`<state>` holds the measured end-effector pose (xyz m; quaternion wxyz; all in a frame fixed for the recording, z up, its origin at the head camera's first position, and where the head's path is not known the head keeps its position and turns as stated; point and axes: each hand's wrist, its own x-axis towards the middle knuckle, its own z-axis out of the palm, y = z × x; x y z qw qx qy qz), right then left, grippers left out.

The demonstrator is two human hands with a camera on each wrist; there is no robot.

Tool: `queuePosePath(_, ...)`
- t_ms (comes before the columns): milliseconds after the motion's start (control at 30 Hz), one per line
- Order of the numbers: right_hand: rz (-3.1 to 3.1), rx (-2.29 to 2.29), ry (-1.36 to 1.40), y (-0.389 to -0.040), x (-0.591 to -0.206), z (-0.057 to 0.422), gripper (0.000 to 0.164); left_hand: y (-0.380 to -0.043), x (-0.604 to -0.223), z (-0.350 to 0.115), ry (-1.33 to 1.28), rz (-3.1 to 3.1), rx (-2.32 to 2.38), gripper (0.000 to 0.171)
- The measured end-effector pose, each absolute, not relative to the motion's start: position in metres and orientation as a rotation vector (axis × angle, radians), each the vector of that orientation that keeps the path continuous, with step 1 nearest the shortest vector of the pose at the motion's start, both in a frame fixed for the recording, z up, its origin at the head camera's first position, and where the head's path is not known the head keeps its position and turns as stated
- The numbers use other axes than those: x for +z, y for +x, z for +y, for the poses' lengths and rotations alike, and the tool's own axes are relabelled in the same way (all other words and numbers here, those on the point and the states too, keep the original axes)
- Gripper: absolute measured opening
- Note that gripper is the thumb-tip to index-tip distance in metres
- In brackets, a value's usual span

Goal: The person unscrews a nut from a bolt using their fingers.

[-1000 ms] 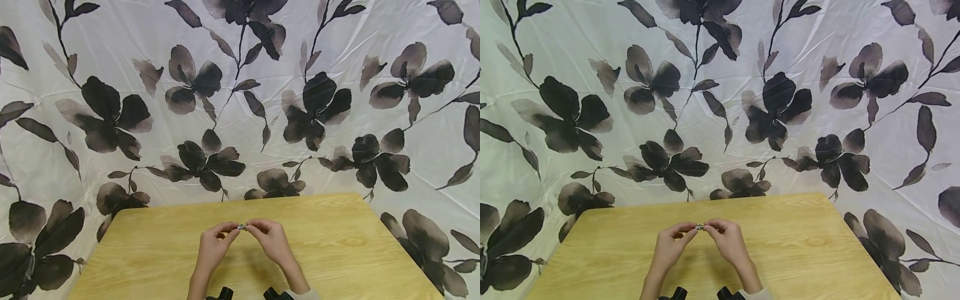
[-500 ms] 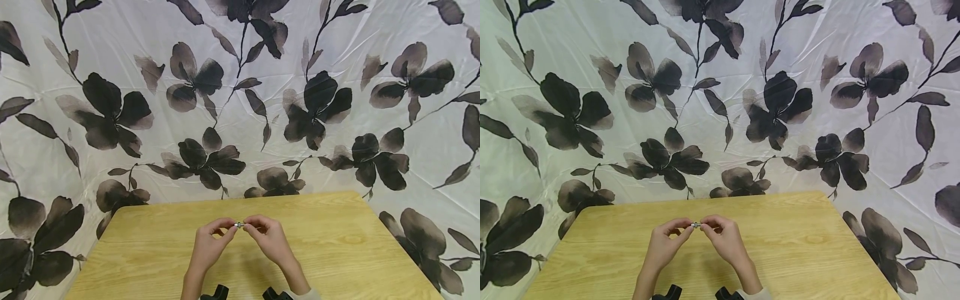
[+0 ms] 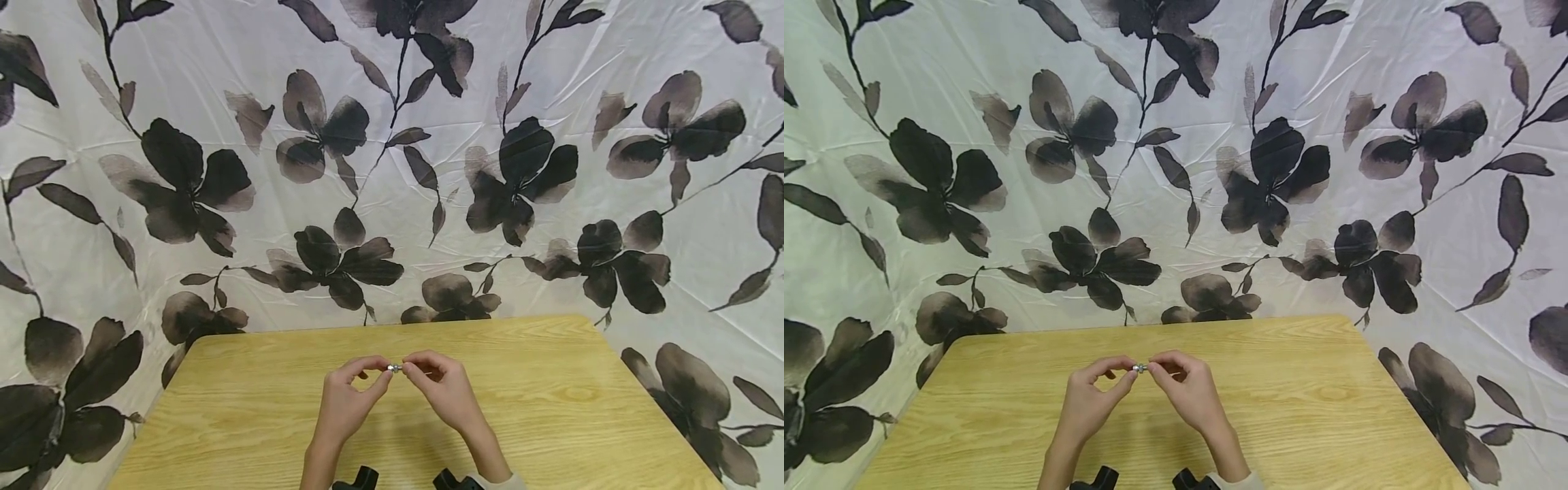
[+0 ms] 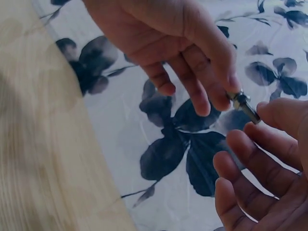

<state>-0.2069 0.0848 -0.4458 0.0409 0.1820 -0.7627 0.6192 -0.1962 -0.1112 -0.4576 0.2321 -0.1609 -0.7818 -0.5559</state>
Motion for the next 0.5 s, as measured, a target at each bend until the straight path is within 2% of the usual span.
queuePosePath(500, -2.359, 1.933, 0.673, -0.2073, -0.4467, 0.0859, 0.019, -0.1945, -0.4579, -0.1097, -0.494, -2.127, -1.523, 0.015)
